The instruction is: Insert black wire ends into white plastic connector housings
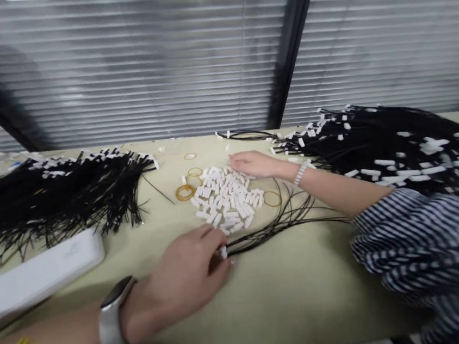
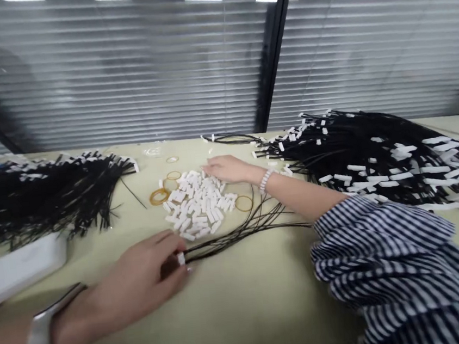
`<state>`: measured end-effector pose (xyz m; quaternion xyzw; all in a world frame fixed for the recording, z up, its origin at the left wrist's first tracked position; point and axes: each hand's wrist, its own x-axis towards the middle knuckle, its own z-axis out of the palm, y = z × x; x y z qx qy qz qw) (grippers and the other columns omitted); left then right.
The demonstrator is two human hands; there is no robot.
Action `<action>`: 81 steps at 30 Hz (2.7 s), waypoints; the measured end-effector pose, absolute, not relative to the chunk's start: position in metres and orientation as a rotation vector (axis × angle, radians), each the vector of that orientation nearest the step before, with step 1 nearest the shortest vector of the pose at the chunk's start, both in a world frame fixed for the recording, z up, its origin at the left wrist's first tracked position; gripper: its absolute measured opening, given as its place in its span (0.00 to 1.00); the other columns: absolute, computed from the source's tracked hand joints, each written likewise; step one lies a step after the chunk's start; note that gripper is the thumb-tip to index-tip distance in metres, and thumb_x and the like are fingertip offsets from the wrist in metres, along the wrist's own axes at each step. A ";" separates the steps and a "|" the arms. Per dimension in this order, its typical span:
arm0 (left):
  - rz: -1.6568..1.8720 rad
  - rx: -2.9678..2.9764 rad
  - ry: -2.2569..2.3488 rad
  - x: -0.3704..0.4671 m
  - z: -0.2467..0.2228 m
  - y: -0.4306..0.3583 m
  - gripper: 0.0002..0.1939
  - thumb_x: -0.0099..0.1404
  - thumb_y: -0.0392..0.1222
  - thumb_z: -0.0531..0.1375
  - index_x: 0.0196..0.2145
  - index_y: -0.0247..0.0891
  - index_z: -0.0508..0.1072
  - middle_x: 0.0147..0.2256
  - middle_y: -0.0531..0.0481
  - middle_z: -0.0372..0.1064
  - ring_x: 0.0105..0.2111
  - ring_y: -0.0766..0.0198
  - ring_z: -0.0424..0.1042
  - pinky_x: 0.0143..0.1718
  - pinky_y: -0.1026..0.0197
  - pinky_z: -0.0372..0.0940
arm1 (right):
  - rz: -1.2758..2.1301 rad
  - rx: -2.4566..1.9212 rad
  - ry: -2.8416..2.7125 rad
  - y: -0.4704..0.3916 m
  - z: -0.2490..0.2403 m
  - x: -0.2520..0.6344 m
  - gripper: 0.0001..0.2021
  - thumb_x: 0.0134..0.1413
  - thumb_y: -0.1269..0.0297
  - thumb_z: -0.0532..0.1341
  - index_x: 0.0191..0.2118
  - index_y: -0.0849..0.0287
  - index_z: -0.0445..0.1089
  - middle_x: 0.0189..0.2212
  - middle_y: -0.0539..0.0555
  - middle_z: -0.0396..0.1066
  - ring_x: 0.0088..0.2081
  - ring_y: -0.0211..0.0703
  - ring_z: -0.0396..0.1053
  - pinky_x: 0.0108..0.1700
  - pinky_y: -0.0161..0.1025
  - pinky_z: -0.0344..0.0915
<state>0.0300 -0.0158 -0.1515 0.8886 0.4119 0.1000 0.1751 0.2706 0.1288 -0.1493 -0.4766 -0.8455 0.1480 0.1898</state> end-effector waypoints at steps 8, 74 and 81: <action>0.409 2.336 1.000 0.040 -0.147 -0.043 0.05 0.61 0.38 0.50 0.29 0.40 0.63 0.29 0.52 0.66 0.26 0.65 0.63 0.25 0.62 0.55 | 0.380 -0.949 -2.750 0.031 -0.122 0.264 0.07 0.55 0.65 0.57 0.37 0.59 0.70 0.34 0.52 0.68 0.37 0.36 0.65 0.42 0.35 0.61; 0.636 1.645 0.905 0.053 -0.156 -0.041 0.07 0.60 0.42 0.57 0.30 0.35 0.67 0.28 0.51 0.69 0.28 0.65 0.71 0.30 0.63 0.68 | 0.778 -0.916 -2.014 -0.050 -0.133 0.232 0.08 0.52 0.71 0.60 0.39 0.56 0.73 0.35 0.47 0.75 0.37 0.33 0.71 0.39 0.31 0.67; 0.722 1.891 0.978 0.045 -0.158 -0.033 0.04 0.60 0.39 0.57 0.30 0.36 0.70 0.28 0.50 0.71 0.28 0.66 0.69 0.28 0.65 0.63 | 0.741 -1.005 -2.293 -0.040 -0.121 0.249 0.06 0.53 0.65 0.59 0.28 0.62 0.69 0.24 0.47 0.68 0.27 0.30 0.63 0.31 0.30 0.59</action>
